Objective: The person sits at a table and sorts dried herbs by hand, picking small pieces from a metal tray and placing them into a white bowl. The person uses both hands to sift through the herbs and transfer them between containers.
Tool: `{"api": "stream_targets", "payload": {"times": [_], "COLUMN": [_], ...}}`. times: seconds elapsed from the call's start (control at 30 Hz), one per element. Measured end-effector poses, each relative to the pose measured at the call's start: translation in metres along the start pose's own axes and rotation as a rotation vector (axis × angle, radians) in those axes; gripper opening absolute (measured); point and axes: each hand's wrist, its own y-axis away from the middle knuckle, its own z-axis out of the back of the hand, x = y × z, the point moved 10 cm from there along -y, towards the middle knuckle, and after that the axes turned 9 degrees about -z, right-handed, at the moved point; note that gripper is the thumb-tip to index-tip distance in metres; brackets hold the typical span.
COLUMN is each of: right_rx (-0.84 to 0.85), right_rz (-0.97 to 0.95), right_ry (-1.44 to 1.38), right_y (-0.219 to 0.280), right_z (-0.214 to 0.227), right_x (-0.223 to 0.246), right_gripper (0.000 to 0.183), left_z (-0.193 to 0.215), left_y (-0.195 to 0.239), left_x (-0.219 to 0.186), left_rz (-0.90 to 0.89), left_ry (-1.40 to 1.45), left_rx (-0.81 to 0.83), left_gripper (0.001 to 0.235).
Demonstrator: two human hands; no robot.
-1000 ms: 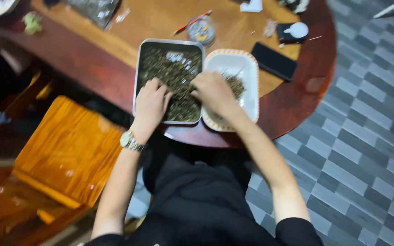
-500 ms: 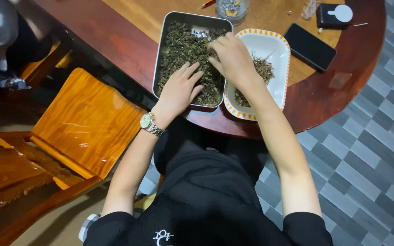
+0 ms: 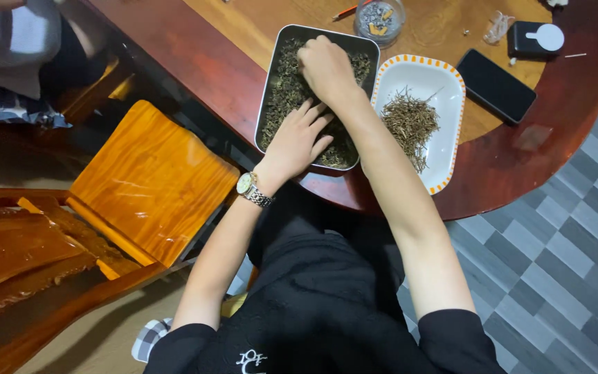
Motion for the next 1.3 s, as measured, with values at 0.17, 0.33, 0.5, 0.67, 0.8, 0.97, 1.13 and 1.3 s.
{"api": "stream_targets", "payload": {"times": [0.17,0.33,0.5,0.67,0.8,0.97,1.13,1.3], "right_rx": [0.121,0.210,0.115,0.209,0.276,0.244,0.086,0.229], "right_rz": [0.032,0.062,0.087,0.073,0.057,0.111,0.164,0.154], "right_ry": [-0.138,-0.026,-0.025,-0.175,-0.252,-0.092,-0.060,-0.280], "right_y": [0.018,0.020,0.026,0.037,0.042,0.052,0.067,0.060], "right_z": [0.032,0.009,0.037,0.051,0.051,0.044,0.071,0.071], "right_x": [0.004,0.008,0.011,0.022,0.034,0.036,0.043,0.081], "right_gripper": [0.003,0.011,0.008,0.010,0.017,0.022,0.014,0.024], "left_z": [-0.004,-0.002,0.001,0.015,0.028,0.031,0.035,0.030], "left_y": [0.000,-0.001,0.000,0.002,0.015,0.035,0.041,0.042], "left_x": [0.002,0.002,-0.001,-0.016,-0.034,-0.038,-0.054,-0.058], "left_rz": [0.028,0.022,0.018,0.010,0.012,0.094,0.157,0.145], "left_ry": [0.006,-0.036,-0.009,-0.147,-0.139,-0.142,-0.258,-0.302], "left_rx": [0.019,0.005,-0.006,-0.074,-0.118,-0.111,-0.129,-0.157], "left_gripper": [0.044,0.045,0.038,0.035,0.038,0.049,0.054,0.057]}}
